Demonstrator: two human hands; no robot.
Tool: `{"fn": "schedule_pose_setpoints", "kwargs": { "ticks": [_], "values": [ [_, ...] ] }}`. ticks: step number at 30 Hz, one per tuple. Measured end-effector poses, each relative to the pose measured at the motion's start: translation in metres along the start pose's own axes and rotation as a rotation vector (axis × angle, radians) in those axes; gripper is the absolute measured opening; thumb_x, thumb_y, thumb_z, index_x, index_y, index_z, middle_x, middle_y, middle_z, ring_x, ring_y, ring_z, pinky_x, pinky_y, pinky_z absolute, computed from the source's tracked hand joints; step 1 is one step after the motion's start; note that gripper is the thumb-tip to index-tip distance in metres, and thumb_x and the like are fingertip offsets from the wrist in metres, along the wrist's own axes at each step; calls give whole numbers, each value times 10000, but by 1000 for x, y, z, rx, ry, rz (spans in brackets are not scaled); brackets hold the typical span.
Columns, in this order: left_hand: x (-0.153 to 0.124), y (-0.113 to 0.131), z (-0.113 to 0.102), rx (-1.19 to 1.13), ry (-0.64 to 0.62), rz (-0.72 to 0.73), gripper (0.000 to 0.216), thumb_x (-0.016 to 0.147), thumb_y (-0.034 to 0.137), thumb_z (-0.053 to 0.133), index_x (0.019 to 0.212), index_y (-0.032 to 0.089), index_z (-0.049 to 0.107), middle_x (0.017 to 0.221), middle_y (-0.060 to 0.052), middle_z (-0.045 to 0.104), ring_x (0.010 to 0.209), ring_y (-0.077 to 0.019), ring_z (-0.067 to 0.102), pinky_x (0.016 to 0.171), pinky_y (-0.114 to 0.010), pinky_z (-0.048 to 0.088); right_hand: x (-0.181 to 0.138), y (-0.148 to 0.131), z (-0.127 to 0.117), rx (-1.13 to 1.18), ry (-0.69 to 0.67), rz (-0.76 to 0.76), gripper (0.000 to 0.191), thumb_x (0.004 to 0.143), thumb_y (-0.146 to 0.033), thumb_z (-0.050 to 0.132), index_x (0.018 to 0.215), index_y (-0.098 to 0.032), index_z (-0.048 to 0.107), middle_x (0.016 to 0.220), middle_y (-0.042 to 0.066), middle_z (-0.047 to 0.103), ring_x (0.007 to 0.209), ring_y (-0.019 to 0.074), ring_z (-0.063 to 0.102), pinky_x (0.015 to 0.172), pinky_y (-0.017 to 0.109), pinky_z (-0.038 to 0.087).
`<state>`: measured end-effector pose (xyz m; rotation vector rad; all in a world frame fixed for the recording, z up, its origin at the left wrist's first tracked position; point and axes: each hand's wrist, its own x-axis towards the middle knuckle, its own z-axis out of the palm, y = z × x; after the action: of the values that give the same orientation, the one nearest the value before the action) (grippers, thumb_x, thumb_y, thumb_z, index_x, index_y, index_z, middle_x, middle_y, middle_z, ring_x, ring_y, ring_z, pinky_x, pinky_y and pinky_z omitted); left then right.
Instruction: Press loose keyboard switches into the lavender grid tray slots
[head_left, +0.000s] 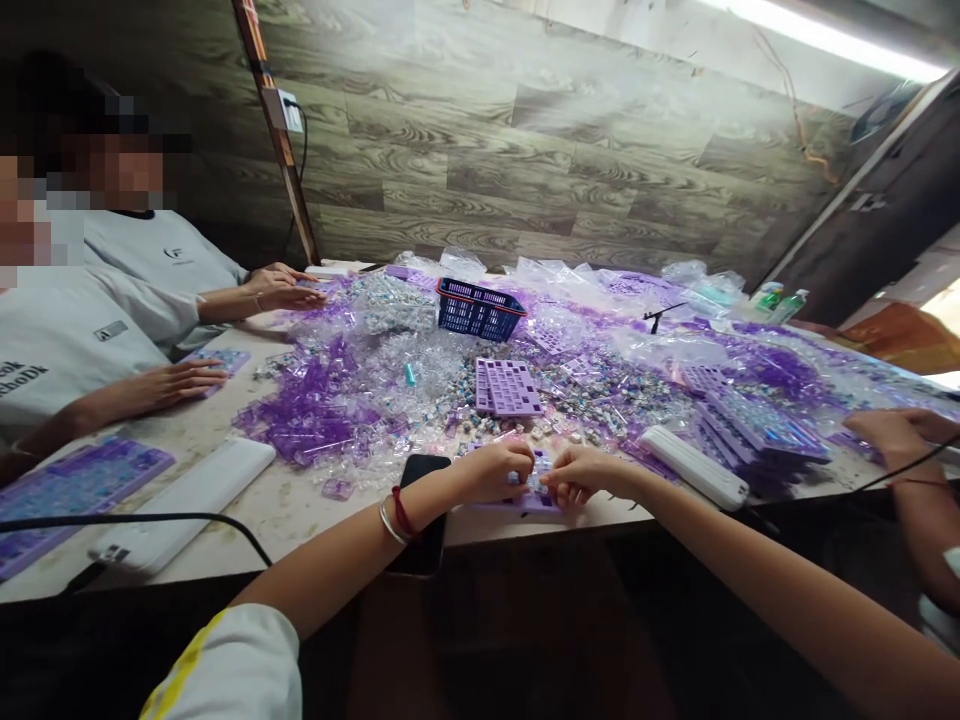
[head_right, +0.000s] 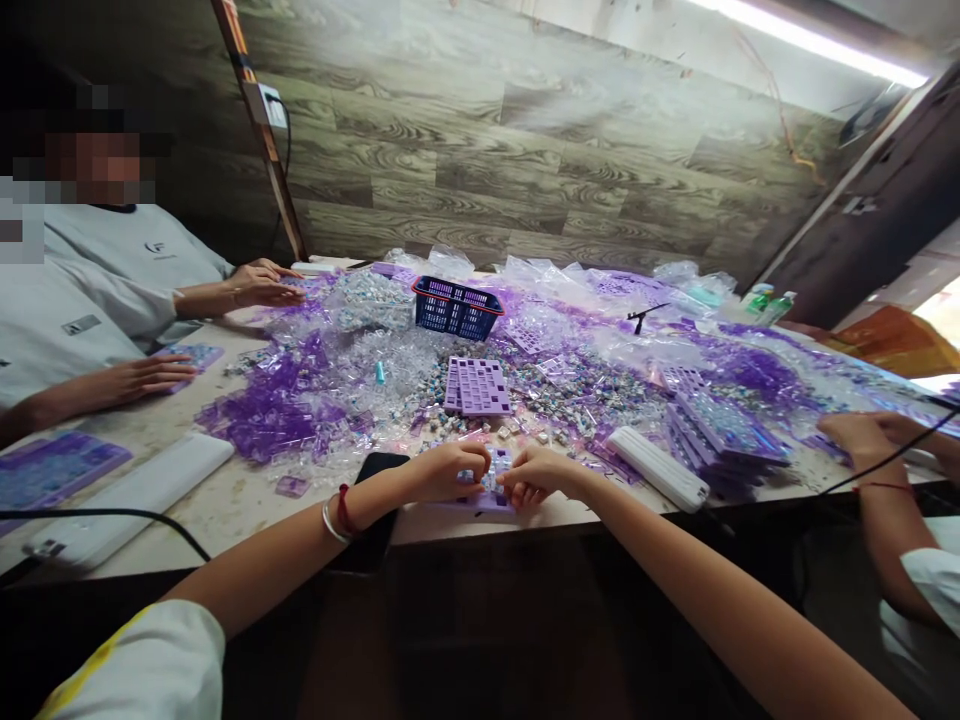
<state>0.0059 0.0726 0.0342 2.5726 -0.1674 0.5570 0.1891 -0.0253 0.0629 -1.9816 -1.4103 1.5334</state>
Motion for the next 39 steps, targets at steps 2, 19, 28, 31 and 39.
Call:
{"fn": "schedule_pose_setpoints", "kwargs": {
  "ticks": [2,19,28,31,39],
  "values": [
    [0,2,-1,3,-13,2,163,746,52,570,644,150,489,796,-29,559,758,-126,510,723,-228,428,-1,-5,-3,6,-45,20,385,667,-504,699,667,-120,694,621,54,691,507,97,592,460,156,416],
    [-2,-6,3,-51,-8,26,115,769,71,586,704,135,516,845,-38,541,777,-132,506,714,-224,416,2,-31,-3,-71,-96,201,241,709,-331,696,608,-128,615,572,32,681,517,116,641,449,157,463],
    [-5,-6,5,-15,-25,6,92,797,106,559,727,146,516,879,-34,531,793,-132,497,722,-225,409,-5,-33,1,-32,-39,224,199,775,-290,627,698,-114,680,660,68,709,597,144,679,514,177,521],
    [-5,-6,5,-18,-29,1,85,802,116,556,732,145,518,892,-40,533,804,-137,505,720,-230,412,-3,-35,2,-68,-42,238,216,762,-299,645,667,-106,666,642,77,704,572,142,670,488,170,505],
    [-3,-3,3,11,-53,-4,89,787,80,553,731,143,525,883,-37,541,789,-131,491,715,-225,404,-8,-38,2,-49,-26,233,185,771,-277,645,680,-117,662,637,55,697,577,129,664,489,161,497]
  ]
}}
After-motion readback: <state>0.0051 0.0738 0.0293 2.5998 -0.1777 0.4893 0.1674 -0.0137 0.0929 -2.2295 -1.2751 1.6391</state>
